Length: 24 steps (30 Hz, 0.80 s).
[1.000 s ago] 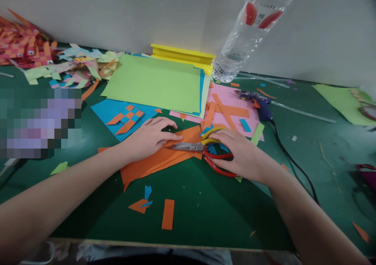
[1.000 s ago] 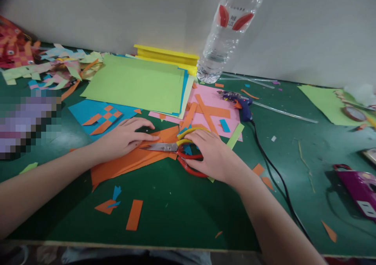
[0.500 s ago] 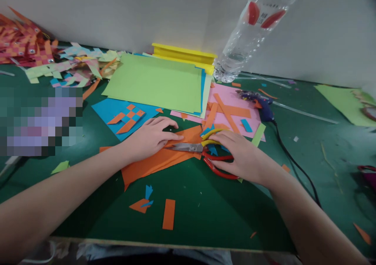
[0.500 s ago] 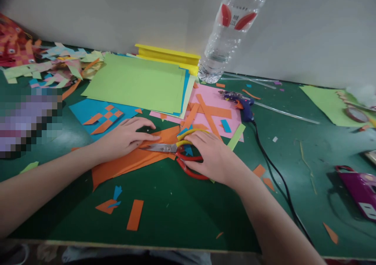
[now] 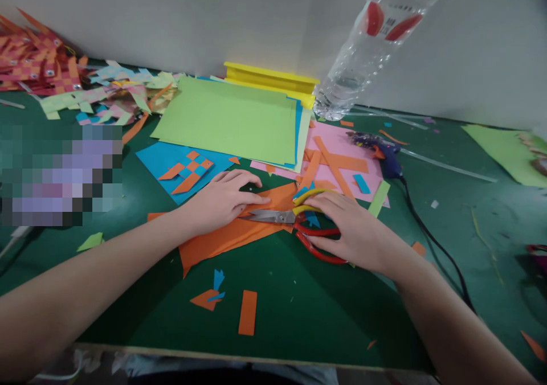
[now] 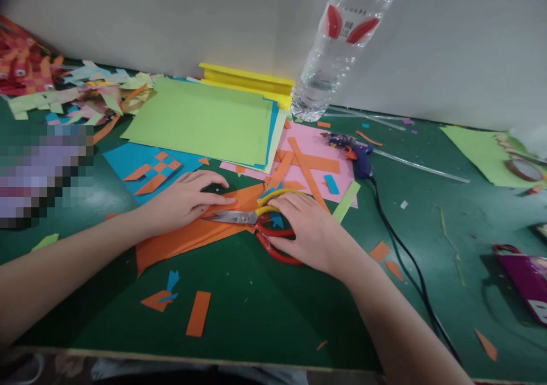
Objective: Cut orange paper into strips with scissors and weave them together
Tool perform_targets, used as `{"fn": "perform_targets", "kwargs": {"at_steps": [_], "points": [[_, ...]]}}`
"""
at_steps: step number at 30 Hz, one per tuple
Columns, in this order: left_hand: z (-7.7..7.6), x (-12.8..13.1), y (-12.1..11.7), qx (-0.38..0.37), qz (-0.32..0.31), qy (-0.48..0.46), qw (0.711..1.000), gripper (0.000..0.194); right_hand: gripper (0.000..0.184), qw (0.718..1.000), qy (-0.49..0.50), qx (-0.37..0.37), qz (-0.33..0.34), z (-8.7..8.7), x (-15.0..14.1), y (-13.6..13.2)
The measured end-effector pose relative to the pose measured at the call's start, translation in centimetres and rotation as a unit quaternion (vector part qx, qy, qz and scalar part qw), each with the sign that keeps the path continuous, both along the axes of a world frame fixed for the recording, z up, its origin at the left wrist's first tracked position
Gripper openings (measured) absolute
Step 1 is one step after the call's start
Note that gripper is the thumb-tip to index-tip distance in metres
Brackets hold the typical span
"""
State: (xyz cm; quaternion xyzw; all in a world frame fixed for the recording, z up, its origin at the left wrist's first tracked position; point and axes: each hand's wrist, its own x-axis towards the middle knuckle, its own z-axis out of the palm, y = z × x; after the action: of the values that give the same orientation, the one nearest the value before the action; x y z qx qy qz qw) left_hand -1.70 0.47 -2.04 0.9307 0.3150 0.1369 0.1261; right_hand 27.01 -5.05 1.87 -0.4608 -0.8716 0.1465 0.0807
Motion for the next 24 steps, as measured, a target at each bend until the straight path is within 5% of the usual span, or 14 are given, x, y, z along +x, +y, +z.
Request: {"fn": "perform_targets", "kwargs": {"at_steps": [24], "points": [[0.5, 1.1, -1.7, 0.003, 0.022, -0.009, 1.000, 0.045, 0.037, 0.999, 0.001, 0.030, 0.020, 0.2, 0.7, 0.0]]}}
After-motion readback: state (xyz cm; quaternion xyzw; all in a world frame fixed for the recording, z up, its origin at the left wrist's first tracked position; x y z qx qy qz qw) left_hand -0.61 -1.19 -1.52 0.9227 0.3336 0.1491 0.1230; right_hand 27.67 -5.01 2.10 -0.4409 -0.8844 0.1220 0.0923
